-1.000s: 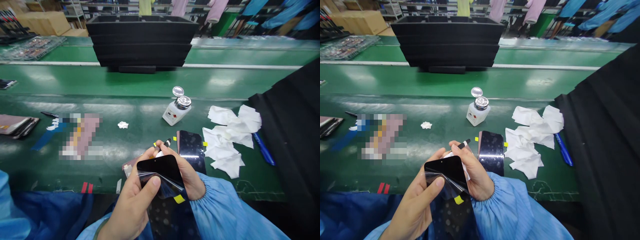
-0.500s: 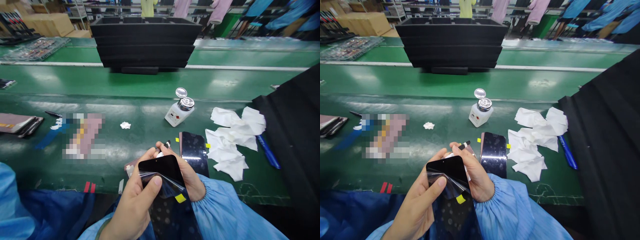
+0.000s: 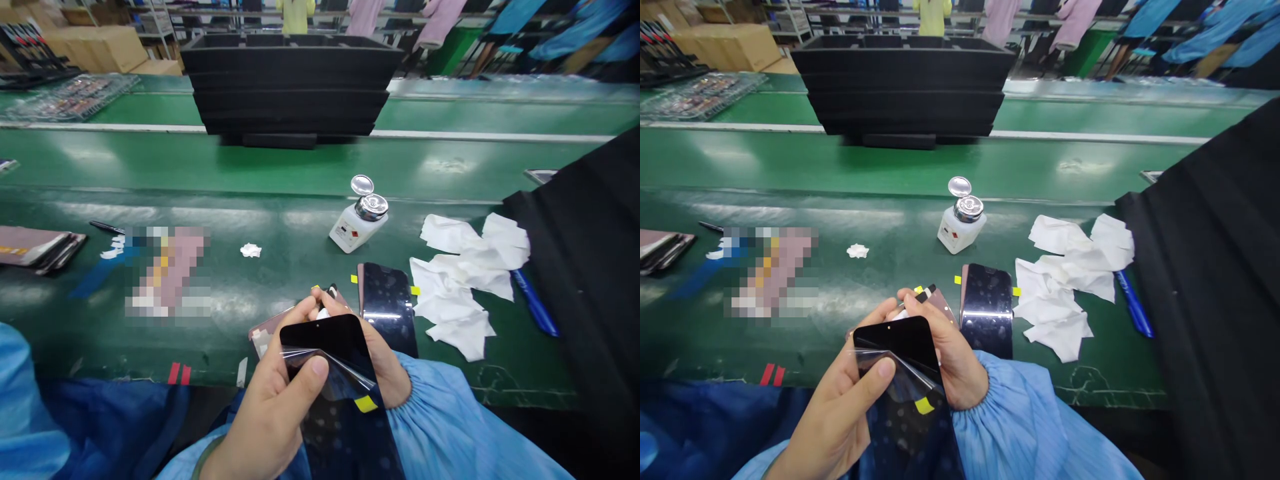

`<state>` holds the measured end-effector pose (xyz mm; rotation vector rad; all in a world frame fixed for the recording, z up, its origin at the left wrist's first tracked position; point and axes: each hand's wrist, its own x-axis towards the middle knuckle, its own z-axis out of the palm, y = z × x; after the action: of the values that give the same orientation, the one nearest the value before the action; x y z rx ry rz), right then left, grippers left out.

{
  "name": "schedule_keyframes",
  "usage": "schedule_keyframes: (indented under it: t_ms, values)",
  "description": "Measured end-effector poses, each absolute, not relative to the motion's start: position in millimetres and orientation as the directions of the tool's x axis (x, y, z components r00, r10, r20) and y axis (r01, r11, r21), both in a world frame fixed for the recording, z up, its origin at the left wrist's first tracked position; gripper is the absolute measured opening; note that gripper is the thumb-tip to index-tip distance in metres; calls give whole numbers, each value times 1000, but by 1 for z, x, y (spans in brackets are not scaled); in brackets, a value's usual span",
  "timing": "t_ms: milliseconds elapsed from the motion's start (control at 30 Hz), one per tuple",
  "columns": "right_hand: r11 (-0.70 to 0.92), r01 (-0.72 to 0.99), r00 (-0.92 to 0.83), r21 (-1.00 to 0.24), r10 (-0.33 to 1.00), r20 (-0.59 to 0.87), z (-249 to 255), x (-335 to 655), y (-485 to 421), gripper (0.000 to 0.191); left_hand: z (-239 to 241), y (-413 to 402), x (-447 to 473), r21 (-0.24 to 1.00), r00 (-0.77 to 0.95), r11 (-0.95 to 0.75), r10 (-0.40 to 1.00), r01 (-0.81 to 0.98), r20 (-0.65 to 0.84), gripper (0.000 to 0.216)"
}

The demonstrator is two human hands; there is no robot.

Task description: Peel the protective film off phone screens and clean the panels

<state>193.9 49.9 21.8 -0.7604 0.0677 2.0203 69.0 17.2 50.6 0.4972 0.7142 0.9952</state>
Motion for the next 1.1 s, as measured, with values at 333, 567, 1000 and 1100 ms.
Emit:
schedule_keyframes:
  t_ms: [333, 567, 1000, 1100]
  values:
    - [-625, -763, -460, -164, 704, -541, 21, 195, 49, 25, 49, 17, 72, 656, 336, 484, 875, -580, -348, 45]
    - [-616, -755, -448, -224, 734, -510, 31, 195, 48, 22, 51, 16, 69, 684, 336, 486, 873, -544, -354, 43]
    - [-507, -819, -303, -269, 779, -549, 24, 193, 50, 16, 86, 108, -53, 775, 184, 468, 883, -424, -432, 28]
    - [-486, -800, -253, -352, 805, -536, 24, 200, 52, 24, 92, 148, -112, 806, 102, 415, 905, -423, -412, 60]
